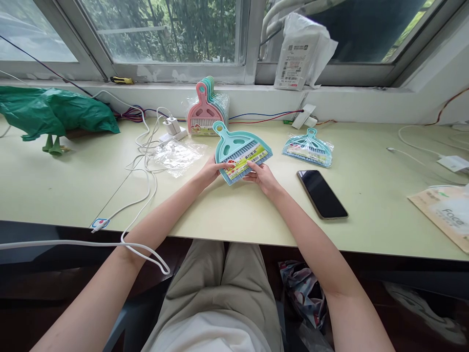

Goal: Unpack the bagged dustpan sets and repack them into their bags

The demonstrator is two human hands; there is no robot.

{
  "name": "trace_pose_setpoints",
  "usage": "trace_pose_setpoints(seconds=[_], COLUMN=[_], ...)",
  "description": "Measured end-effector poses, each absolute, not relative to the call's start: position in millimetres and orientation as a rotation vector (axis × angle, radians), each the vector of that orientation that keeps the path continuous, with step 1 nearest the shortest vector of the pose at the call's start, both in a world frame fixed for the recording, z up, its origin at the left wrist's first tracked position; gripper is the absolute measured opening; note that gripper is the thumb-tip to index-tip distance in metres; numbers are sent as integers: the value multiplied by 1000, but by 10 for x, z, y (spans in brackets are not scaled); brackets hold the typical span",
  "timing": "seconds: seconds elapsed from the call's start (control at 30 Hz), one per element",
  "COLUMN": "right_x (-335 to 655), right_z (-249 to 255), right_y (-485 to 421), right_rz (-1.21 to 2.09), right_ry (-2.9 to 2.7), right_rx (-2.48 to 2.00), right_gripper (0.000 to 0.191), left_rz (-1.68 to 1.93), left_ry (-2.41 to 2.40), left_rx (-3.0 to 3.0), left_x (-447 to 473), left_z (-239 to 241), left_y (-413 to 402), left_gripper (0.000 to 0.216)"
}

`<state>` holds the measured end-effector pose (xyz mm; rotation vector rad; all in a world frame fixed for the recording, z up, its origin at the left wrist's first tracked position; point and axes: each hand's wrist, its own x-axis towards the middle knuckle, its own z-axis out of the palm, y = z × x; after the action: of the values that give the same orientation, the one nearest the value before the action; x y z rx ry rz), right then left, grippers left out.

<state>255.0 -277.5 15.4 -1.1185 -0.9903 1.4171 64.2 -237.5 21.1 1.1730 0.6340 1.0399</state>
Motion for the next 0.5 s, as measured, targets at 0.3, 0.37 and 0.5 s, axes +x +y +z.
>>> trace_pose_setpoints(seconds=[0.3, 0.37, 0.5], right_x=[2561, 2562, 2560], right_z=[114, 117, 124], right_y=[-2771, -2769, -2771], right_rz=[1367, 1367, 1359], right_ry=[-1010, -1008, -1011], right_rx=[-1130, -1136, -1139], right_gripper=[29, 28, 29], left_rz=[1027, 1023, 1018], left_ry=[641, 640, 641], left_rx=[1184, 1189, 1206], left_x=[647, 648, 646], left_z=[221, 231, 246], left_y=[-2391, -2399, -2412], left_gripper=[75, 74, 67])
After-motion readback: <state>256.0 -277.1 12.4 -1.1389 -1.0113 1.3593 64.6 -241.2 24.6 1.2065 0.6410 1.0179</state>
